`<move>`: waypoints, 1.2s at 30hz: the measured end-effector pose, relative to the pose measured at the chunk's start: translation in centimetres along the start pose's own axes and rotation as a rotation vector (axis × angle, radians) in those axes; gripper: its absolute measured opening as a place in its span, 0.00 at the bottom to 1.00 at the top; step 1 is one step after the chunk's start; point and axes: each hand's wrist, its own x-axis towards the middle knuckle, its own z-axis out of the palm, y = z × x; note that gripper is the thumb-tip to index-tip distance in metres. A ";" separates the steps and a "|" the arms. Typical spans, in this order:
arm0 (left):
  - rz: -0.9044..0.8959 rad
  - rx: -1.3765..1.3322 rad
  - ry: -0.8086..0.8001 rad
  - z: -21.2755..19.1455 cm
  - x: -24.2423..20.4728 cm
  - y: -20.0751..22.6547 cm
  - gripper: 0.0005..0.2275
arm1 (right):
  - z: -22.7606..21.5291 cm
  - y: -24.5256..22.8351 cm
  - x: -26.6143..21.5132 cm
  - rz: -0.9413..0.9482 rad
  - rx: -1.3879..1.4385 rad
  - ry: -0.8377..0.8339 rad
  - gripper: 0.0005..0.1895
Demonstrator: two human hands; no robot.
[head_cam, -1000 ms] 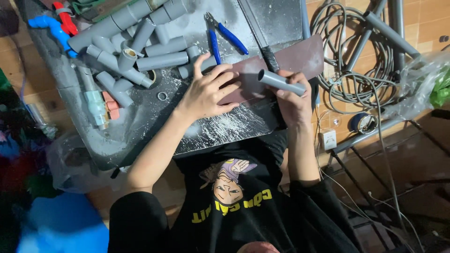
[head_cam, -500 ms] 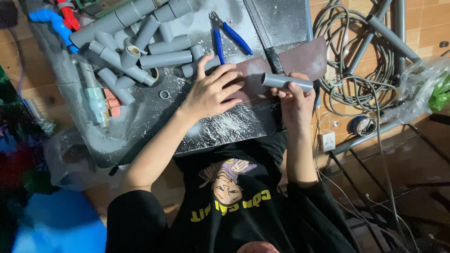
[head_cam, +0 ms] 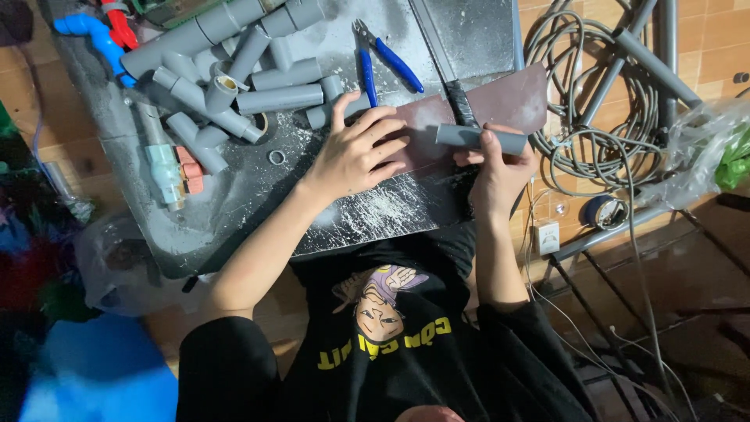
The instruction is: Sanding and marking PVC pipe segments and fittings for assembly.
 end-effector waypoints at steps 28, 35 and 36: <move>0.033 0.083 0.252 1.0 -0.3 0.7 0.08 | 0.4 0.6 1.0 -0.207 -0.164 -0.046 0.14; 0.074 0.053 0.295 -4.4 2.9 3.9 0.08 | 3.6 -3.5 5.8 -0.480 -0.481 -0.576 0.15; 0.078 0.052 0.333 -4.5 3.0 4.0 0.10 | 4.5 -4.7 6.4 -0.470 -0.479 -0.696 0.17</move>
